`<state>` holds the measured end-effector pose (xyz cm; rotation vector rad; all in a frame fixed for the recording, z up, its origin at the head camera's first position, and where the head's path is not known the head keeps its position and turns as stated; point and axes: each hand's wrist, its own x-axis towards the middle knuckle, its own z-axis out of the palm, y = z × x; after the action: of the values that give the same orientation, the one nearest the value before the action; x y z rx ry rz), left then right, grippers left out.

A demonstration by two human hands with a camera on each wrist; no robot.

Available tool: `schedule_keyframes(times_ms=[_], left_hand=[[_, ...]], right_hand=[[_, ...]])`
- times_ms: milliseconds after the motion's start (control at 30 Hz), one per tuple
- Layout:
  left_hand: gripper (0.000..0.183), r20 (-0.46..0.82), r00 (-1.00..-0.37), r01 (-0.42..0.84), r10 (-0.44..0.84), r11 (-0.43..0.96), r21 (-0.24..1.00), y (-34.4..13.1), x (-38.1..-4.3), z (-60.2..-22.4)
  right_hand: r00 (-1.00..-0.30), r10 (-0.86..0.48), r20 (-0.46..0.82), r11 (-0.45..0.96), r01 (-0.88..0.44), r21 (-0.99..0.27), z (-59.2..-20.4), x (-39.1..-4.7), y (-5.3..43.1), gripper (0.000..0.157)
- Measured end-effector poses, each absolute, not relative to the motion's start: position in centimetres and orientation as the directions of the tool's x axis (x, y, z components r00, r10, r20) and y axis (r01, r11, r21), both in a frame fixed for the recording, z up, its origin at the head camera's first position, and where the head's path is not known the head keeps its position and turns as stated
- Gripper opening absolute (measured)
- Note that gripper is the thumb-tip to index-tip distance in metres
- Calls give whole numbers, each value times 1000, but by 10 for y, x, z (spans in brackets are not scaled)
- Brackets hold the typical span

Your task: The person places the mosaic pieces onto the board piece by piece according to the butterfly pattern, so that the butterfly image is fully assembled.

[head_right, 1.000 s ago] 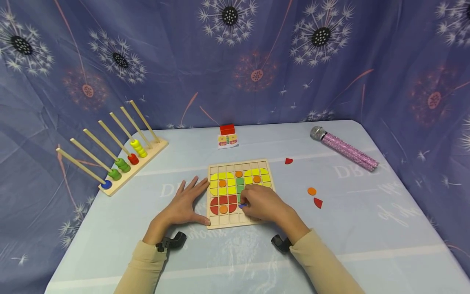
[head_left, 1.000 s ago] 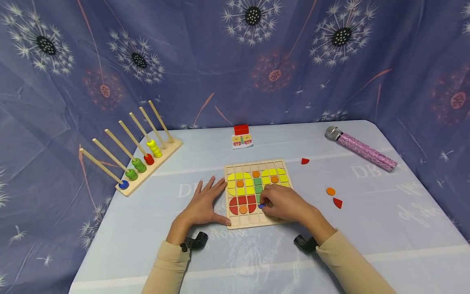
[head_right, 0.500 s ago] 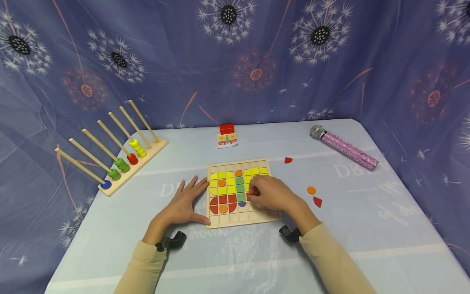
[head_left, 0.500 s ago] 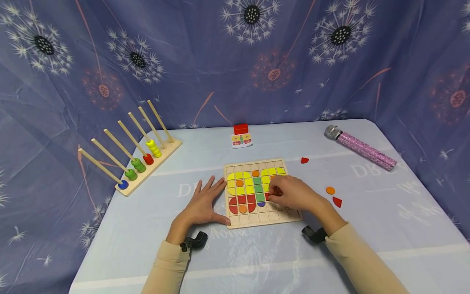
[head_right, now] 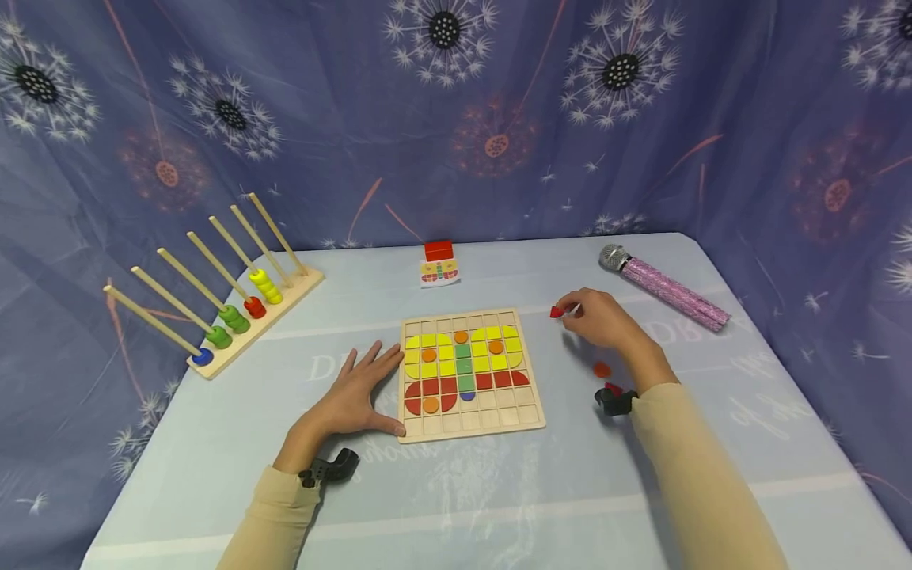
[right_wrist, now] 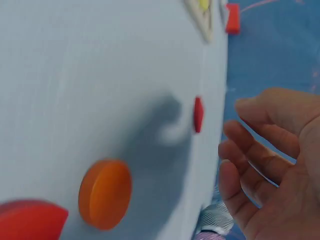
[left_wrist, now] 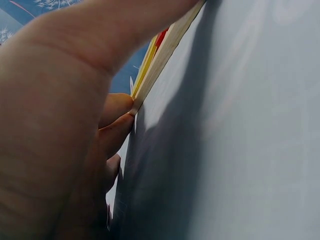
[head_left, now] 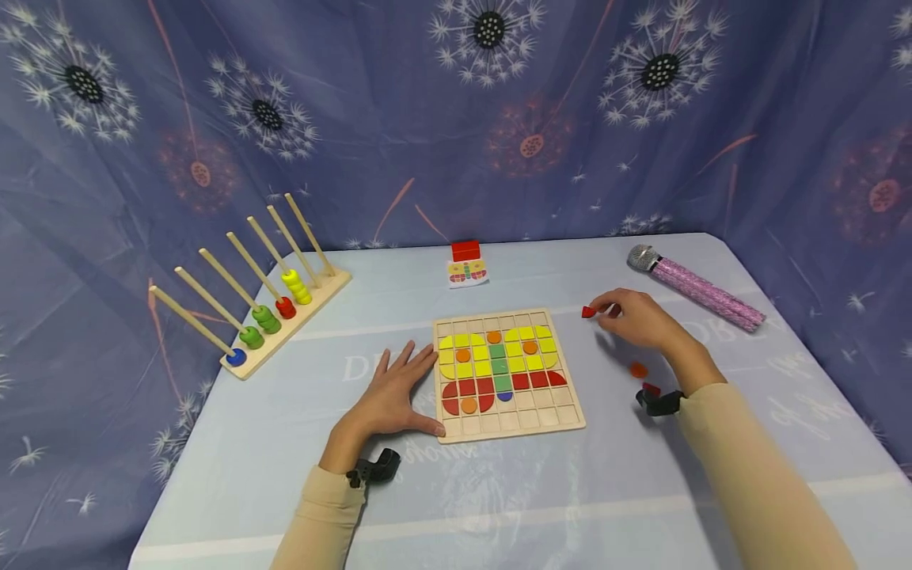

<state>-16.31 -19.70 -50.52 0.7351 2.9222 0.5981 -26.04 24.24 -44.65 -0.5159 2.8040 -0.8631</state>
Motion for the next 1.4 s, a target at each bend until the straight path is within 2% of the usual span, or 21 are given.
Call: schedule_keyframes(times_ms=[167, 433, 767, 1000, 1200, 1400], left_hand=[[127, 20, -885, 436, 465, 811, 390, -198, -163, -503], [127, 10, -886, 433, 463, 819, 376, -199, -164, -501], [127, 8, -888, 426, 460, 815, 394, -197, -163, -500], [127, 4, -887, 426, 461, 816, 390, -196, -163, -501], [127, 2, -887, 427, 461, 820, 381, -197, -163, -502], [127, 7, -889, 425, 458, 821, 382, -197, -163, -503]], right_hand=[[-921, -376, -105, 781, -254, -571, -457, -273, 249, 44], [-914, -393, -103, 782, -273, -561, -466, -275, 241, 33], [-924, -371, -98, 794, -261, -549, -478, -279, 235, 31], [-935, -352, -49, 809, -277, -519, -479, -273, 235, 25], [-937, -343, -66, 832, -270, -484, -476, -267, 232, 28], [-926, -371, -65, 808, -288, -514, -469, -249, 222, 27]])
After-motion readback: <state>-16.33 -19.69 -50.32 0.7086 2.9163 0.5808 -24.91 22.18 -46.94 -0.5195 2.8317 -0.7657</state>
